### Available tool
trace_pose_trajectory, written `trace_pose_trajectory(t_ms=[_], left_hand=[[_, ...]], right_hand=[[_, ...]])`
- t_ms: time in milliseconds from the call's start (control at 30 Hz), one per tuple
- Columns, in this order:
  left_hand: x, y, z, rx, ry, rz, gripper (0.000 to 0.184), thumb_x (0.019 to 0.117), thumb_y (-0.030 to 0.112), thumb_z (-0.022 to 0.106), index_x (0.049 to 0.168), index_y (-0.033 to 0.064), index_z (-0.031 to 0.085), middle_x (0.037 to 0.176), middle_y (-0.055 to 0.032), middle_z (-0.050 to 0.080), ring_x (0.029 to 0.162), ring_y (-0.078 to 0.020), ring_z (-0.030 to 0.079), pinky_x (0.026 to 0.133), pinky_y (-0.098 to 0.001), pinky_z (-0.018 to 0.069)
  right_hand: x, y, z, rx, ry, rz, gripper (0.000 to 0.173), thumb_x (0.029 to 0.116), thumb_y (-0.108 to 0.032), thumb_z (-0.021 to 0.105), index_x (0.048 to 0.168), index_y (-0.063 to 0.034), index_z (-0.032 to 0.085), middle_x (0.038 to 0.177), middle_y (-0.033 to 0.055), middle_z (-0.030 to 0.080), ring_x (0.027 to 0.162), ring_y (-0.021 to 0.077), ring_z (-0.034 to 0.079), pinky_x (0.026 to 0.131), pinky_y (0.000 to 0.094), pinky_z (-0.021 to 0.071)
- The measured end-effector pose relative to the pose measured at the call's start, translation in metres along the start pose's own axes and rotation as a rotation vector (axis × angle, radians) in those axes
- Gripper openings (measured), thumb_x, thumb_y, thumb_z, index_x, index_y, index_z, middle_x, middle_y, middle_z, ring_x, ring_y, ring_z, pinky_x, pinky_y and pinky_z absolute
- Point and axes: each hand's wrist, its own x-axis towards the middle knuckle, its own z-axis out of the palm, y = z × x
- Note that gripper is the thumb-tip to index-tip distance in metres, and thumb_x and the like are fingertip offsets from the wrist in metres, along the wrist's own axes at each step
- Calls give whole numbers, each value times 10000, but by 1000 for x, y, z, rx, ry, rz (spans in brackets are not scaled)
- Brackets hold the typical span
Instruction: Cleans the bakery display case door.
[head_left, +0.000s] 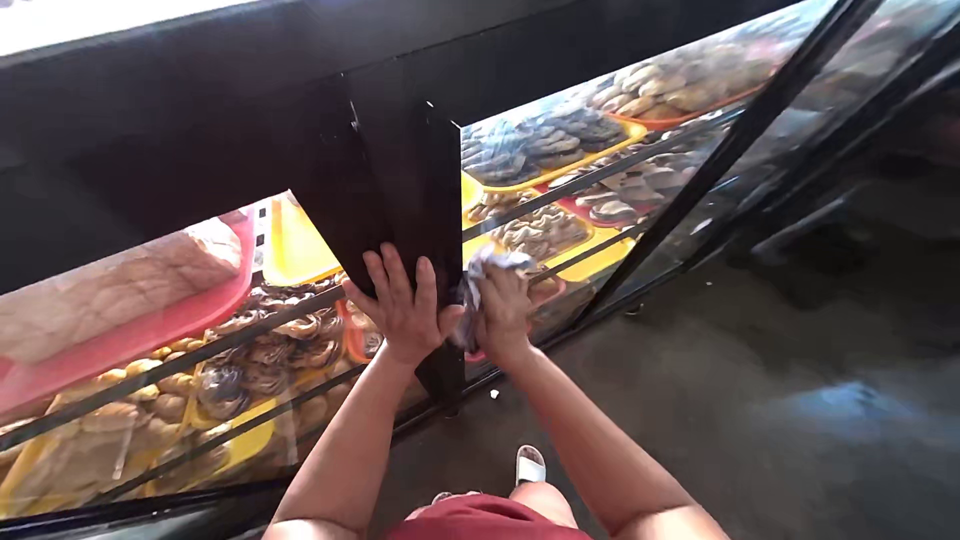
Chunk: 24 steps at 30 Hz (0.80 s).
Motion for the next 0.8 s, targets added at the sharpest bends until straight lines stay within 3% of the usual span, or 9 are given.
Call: trace_pose_trajectory(t_ms=[133,200,267,333,433,533,600,667,800], left_hand=[[-2,-1,1,16,11,-8,698,1027,641,169,1616,270,227,1744,7,-15,1595,-194,-97,1235,-610,-103],[1,-1,2,42,8,-17,683,1031,633,176,1616,283,213,1744,19,-26,1594,-179,-96,1238,-587,-98],[0,-1,1,50,11,-18,657,1040,609,217,1613,287,214,1743,19,-3,1595,-174,-75,1242,-579,-92],[-1,0,1,60,7,-18,654,1041,584,238,1622,287,191,1744,8,-6,1598,-192,-65,1240,-593,-78],[0,1,0,109,-7,-19,671,1039,598,202,1637,298,153,1744,-1,-5,1600,-207,-52,1245,-599,-54],[2,0,3,127,4,-24,676,1039,612,202,1637,303,148,1744,21,19,1598,-193,-60,1245,-584,-81],[1,1,3,120,12,-26,664,1038,600,237,1627,301,176,1743,12,30,1599,-202,-56,1244,-588,-76],[-1,2,2,113,16,-24,648,1037,587,258,1612,290,218,1742,-5,41,1599,-208,-49,1241,-594,-76],[3,3,2,102,3,-28,648,1043,590,239,1618,295,197,1742,17,39,1596,-183,-70,1234,-578,-102]], right_hand=[[-56,36,-9,187,-342,245,283,934,-59,531,1093,-16,761,1179,183,721,1117,368,672,980,587,499],[-26,31,-28,288,42,198,273,935,-130,542,1073,18,725,1050,184,727,1012,281,687,920,471,539],[23,13,-43,312,321,19,328,1006,-283,541,1223,-46,609,1138,114,672,1111,162,637,984,355,528],[71,-1,-44,243,294,-215,466,1056,-394,484,1372,-56,533,1426,136,565,1414,235,460,1206,462,332],[120,27,-37,-23,206,-413,420,1026,-355,513,1362,-117,600,1589,155,436,1532,377,277,1215,652,144],[146,110,-58,-55,372,-189,551,1036,-313,534,1426,76,510,1514,329,446,1465,471,357,1201,642,239],[153,161,-73,122,523,164,659,1060,-301,456,1485,180,306,1523,346,386,1464,328,385,1232,405,303],[164,177,-82,212,736,412,663,1073,-219,414,1549,157,145,1597,325,270,1507,290,317,1243,311,262],[174,79,-53,59,760,252,548,1068,-228,459,1433,180,428,1515,385,386,1464,439,359,1239,439,258]])
